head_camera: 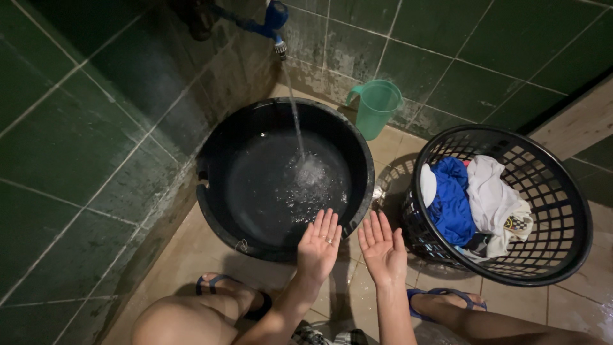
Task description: The person washes clothes by hand in a black basin under running water. They transfer items from a laundry basket into the basin, agitate and rinse them, then move the wet clothes into a second basket.
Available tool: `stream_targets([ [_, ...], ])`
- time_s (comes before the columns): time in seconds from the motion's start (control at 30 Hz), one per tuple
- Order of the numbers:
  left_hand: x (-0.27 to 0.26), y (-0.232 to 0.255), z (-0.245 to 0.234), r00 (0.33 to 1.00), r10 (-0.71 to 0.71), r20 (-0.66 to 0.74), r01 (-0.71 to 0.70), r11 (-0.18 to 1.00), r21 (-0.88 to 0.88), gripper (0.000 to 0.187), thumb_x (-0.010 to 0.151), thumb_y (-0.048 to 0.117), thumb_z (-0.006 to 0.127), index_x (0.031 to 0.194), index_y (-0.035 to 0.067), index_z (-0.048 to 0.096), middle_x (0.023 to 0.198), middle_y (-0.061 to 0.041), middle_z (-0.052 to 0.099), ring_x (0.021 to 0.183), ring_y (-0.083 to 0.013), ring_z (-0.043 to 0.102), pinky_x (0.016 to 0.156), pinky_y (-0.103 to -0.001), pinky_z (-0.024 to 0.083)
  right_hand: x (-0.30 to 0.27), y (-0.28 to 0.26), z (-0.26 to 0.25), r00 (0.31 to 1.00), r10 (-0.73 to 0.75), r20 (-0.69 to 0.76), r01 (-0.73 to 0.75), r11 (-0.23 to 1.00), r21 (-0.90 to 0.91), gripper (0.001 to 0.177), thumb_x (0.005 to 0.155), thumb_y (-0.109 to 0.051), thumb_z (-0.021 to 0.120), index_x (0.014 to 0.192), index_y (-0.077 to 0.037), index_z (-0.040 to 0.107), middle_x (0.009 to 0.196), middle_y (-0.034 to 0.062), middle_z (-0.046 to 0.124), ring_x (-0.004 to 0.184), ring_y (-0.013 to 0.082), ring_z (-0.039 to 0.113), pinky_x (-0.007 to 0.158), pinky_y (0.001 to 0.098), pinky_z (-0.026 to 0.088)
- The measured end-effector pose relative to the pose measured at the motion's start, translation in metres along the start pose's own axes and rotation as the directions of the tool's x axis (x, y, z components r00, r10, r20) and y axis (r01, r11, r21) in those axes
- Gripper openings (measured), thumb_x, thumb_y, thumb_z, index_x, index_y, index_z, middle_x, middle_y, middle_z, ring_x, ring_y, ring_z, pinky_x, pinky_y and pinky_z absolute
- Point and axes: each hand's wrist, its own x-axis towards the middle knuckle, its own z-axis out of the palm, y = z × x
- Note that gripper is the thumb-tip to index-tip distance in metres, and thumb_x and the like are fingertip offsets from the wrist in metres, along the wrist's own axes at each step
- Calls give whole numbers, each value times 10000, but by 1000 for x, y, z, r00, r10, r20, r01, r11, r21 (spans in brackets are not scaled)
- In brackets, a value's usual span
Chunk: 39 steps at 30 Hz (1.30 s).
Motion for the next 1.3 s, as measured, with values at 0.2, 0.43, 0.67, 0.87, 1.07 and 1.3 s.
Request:
stream_targets([
  [0.2,-1,0,3,1000,-2,-1,2,1000,-9,563,1080,313,266,1581,59,307,1659,-98,328,1523,-240,300,1235,-423,264,-1,1,3,1000,1,-1,-1,1000,-8,596,1072,-452,314,1528,-82,415,1605,100,437,1476,278,398,1217,469,314],
  [0.43,-2,0,7,1000,12,-4,-12,1000,26,579,1082,331,248,1586,48,286,1665,-106,316,1527,-241,294,1246,-419,254,-2,1,6,1000,-5,-15,5,1000,-7,602,1074,-455,296,1531,-80,411,1601,105,440,1474,277,405,1215,471,325],
  [0.67,-3,1,10,1000,18,-23,-17,999,43,584,1082,351,275,1584,52,288,1661,-110,321,1524,-241,300,1241,-417,262,1,1,2,1000,0,-2,0,1000,5,597,1079,-455,299,1533,-85,411,1603,103,442,1468,276,414,1212,466,328],
  [0.87,0,0,7,999,10,-41,-9,999,34,579,1078,352,299,1580,64,311,1655,-91,342,1520,-234,310,1229,-414,275,3,2,-4,1000,6,-13,-5,1000,18,590,1077,-456,305,1527,-93,424,1604,101,447,1460,277,425,1209,466,328],
  [1.07,3,0,1,999,9,-31,-8,999,45,580,1078,358,290,1583,74,314,1657,-90,338,1522,-228,305,1234,-411,267,4,3,-6,1000,13,-9,-13,1000,15,582,1078,-456,306,1518,-101,440,1596,95,456,1454,274,429,1207,465,327],
  [1.3,4,-1,-5,1000,6,-4,-6,1000,-27,581,1083,358,283,1585,67,295,1661,-100,314,1523,-237,285,1242,-416,229,6,3,-12,999,20,-37,-18,999,45,572,1075,-452,328,1507,-95,445,1570,100,484,1433,279,447,1202,472,335],
])
